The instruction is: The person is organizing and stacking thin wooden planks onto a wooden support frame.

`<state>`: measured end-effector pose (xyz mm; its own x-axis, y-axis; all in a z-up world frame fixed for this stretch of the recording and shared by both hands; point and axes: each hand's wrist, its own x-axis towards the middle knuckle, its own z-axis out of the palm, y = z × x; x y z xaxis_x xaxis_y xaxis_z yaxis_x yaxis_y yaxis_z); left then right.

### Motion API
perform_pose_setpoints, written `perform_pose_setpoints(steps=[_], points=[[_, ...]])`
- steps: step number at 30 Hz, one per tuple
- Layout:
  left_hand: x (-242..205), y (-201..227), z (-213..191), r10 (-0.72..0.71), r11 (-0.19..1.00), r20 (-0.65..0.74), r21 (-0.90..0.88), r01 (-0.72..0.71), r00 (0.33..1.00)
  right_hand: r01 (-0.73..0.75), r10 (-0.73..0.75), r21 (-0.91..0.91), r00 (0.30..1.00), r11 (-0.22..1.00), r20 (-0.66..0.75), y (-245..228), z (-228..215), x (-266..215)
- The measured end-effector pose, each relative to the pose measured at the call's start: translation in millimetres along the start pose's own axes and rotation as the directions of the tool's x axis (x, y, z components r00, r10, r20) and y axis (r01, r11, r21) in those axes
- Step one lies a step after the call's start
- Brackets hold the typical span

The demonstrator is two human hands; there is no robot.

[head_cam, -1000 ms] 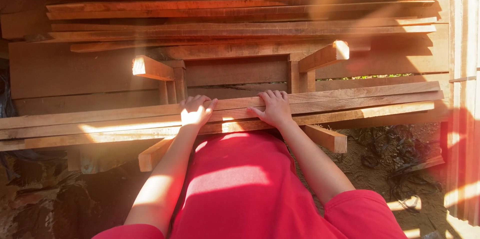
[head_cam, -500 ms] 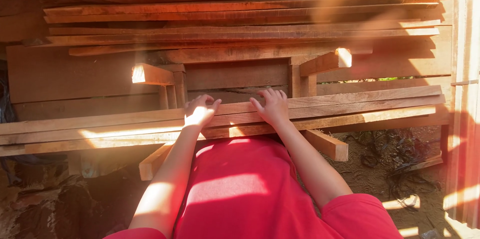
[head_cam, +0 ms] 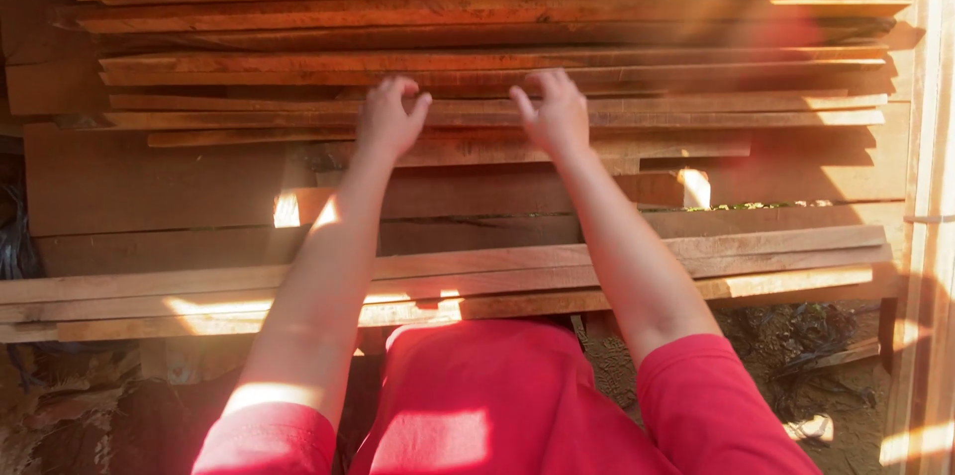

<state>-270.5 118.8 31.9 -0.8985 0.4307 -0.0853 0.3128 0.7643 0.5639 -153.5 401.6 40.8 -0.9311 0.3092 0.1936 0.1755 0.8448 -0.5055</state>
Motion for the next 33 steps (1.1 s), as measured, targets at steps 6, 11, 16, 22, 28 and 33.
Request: perform_pose_setpoints(steps=[6, 11, 16, 22, 28, 33], points=[[118, 55, -104, 0.237, 0.951, -0.158, 0.238, -0.196, 0.958, 0.075, -0.097, -0.174, 0.988, 0.982, -0.120, -13, -56, 131], [187, 56, -145, 0.317, 0.864, -0.115, 0.444, -0.237, 0.941, 0.145, -0.175, -0.274, 0.980, 0.951, -0.090, -26, -83, 192], [209, 25, -168, 0.209, 0.855, 0.042, 0.477, -0.203, 0.977, 0.183, -0.158, -0.373, 0.983, 0.910, 0.096, -20, -71, 229], [231, -46, -153, 0.391, 0.737, -0.017, 0.604, -0.302, 0.920, 0.277, -0.271, -0.442, 0.959, 0.853, 0.078, -9, -59, 240], [182, -19, -167, 0.472, 0.722, 0.076, 0.538, -0.435, 0.878, 0.356, -0.255, -0.482, 0.930, 0.800, 0.265, -22, -84, 218], [132, 40, -171, 0.534, 0.519, 0.216, 0.680, -0.519, 0.817, 0.546, -0.335, -0.375, 0.801, 0.749, 0.497, -85, -117, 195]])
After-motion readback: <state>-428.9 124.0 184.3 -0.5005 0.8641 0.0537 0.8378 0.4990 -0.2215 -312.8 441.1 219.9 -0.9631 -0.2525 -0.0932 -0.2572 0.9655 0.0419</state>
